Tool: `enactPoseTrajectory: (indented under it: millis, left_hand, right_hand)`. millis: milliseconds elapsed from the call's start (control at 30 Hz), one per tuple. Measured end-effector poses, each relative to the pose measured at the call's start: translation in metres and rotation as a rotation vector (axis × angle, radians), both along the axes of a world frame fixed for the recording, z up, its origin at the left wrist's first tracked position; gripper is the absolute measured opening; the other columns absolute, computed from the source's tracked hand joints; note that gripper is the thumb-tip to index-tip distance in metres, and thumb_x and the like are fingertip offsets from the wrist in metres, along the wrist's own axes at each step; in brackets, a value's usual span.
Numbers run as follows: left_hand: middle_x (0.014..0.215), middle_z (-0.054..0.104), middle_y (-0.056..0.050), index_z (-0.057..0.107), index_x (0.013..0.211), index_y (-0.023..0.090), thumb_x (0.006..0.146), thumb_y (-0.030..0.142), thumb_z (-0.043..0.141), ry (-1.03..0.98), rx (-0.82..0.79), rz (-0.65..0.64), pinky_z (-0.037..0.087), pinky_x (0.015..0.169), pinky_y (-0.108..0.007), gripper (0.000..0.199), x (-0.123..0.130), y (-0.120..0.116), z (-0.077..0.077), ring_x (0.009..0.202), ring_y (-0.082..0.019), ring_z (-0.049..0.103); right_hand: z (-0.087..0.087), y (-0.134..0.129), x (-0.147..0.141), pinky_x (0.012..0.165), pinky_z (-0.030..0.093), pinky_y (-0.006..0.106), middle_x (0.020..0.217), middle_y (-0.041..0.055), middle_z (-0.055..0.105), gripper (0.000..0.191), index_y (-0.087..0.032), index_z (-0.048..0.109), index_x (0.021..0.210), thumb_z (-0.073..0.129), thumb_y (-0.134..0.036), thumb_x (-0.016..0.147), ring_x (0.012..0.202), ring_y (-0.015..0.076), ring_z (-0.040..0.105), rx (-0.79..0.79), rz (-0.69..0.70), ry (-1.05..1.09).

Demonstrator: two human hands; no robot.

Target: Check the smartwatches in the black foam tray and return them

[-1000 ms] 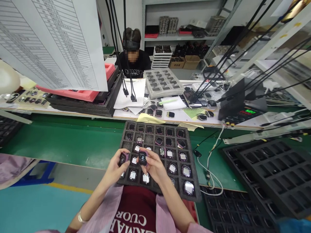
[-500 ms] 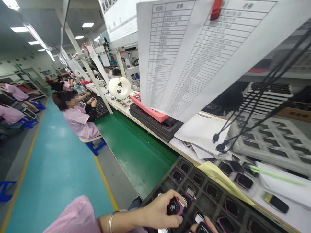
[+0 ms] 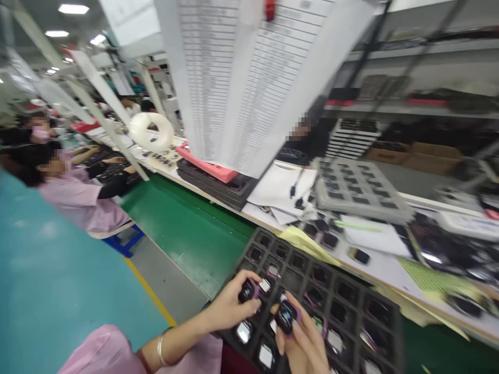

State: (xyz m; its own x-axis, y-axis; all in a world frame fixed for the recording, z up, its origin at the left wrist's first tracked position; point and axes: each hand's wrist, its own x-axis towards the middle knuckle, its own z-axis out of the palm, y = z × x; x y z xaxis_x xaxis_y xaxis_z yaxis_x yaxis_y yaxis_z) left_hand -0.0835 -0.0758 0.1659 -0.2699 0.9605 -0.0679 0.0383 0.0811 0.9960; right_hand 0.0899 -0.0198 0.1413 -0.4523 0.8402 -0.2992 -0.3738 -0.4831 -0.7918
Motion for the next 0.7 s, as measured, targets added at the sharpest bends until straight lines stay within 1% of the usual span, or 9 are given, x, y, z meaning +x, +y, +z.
enactPoseTrajectory:
  millis: [33, 100, 200, 267, 400, 500, 567, 633, 700]
  left_hand:
    - [0.09, 0.056, 0.0, 0.053, 0.105, 0.019, 0.07, 0.008, 0.056, -0.009, 0.006, 0.007, 0.042, 0.08, -0.026, 0.036, 0.001, -0.002, 0.0, 0.083, -0.015, 0.052]
    - [0.092, 0.056, -0.001, 0.053, 0.102, 0.019, 0.072, 0.007, 0.053, -0.016, -0.014, 0.002, 0.042, 0.082, -0.027, 0.033, 0.002, -0.006, 0.0, 0.087, -0.017, 0.053]
    - [0.094, 0.057, -0.001, 0.052, 0.107, 0.02, 0.076, 0.011, 0.054, -0.032, -0.02, -0.019, 0.043, 0.082, -0.027, 0.032, 0.003, -0.012, -0.001, 0.088, -0.017, 0.054]
    - [0.093, 0.056, -0.001, 0.051, 0.11, 0.021, 0.08, 0.016, 0.055, -0.059, -0.03, -0.029, 0.045, 0.077, -0.026, 0.031, 0.004, -0.016, 0.0, 0.083, -0.016, 0.055]
    - [0.088, 0.055, 0.001, 0.05, 0.107, 0.021, 0.08, 0.02, 0.058, -0.088, -0.055, -0.036, 0.045, 0.061, -0.023, 0.028, 0.006, -0.019, 0.002, 0.065, -0.011, 0.053]
    - [0.083, 0.053, 0.003, 0.046, 0.113, 0.021, 0.082, 0.024, 0.058, -0.134, -0.095, -0.08, 0.045, 0.053, -0.021, 0.034, 0.006, -0.017, 0.0, 0.053, -0.007, 0.049]
    - [0.088, 0.053, 0.001, 0.044, 0.117, 0.022, 0.081, 0.025, 0.061, -0.204, -0.103, -0.116, 0.048, 0.052, -0.021, 0.04, 0.005, -0.016, -0.002, 0.057, -0.007, 0.052]
    - [0.095, 0.053, -0.002, 0.045, 0.118, 0.022, 0.079, 0.026, 0.063, -0.294, -0.088, -0.132, 0.052, 0.055, -0.023, 0.043, 0.003, -0.015, -0.003, 0.069, -0.011, 0.058]
    - [0.099, 0.056, -0.004, 0.046, 0.117, 0.022, 0.081, 0.027, 0.061, -0.385, -0.089, -0.146, 0.055, 0.061, -0.025, 0.04, 0.0, -0.015, -0.005, 0.082, -0.016, 0.061]
  right_hand:
    - [0.004, -0.002, -0.002, 0.041, 0.043, 0.028, 0.095, 0.0112, 0.072, 0.041, -0.026, 0.068, 0.114, 0.074, -0.032, 0.075, 0.05, 0.0155, 0.055, -0.001, 0.002, 0.025]
    - [0.008, -0.005, -0.005, 0.037, 0.038, 0.026, 0.086, 0.011, 0.072, 0.038, -0.023, 0.07, 0.109, 0.077, -0.032, 0.072, 0.044, 0.0134, 0.051, 0.009, 0.031, 0.065]
    - [0.011, -0.008, -0.001, 0.038, 0.037, 0.024, 0.082, 0.0098, 0.071, 0.038, -0.022, 0.07, 0.11, 0.076, -0.032, 0.074, 0.043, 0.0115, 0.05, 0.039, 0.013, 0.104]
    - [0.012, -0.011, 0.003, 0.038, 0.037, 0.023, 0.082, 0.009, 0.071, 0.038, -0.023, 0.069, 0.111, 0.074, -0.033, 0.075, 0.043, 0.0109, 0.051, 0.068, 0.031, 0.138]
    - [0.012, -0.015, 0.007, 0.037, 0.039, 0.022, 0.083, 0.0082, 0.071, 0.037, -0.022, 0.067, 0.114, 0.071, -0.032, 0.078, 0.042, 0.0106, 0.052, 0.12, 0.098, 0.183]
    - [0.01, -0.014, 0.006, 0.041, 0.045, 0.024, 0.087, 0.0093, 0.072, 0.041, -0.021, 0.064, 0.121, 0.069, -0.031, 0.081, 0.047, 0.0117, 0.056, 0.111, 0.135, 0.171]
    - [0.008, -0.013, 0.005, 0.047, 0.05, 0.026, 0.092, 0.0105, 0.072, 0.043, -0.021, 0.061, 0.125, 0.067, -0.03, 0.083, 0.054, 0.0145, 0.062, 0.098, 0.169, 0.143]
    - [0.007, -0.013, 0.004, 0.05, 0.052, 0.027, 0.099, 0.0117, 0.071, 0.042, -0.021, 0.06, 0.126, 0.065, -0.028, 0.085, 0.062, 0.017, 0.067, 0.096, 0.201, 0.118]
    - [0.006, -0.013, 0.004, 0.05, 0.053, 0.026, 0.106, 0.0118, 0.069, 0.039, -0.021, 0.061, 0.123, 0.064, -0.025, 0.084, 0.065, 0.0171, 0.067, 0.106, 0.209, 0.095]
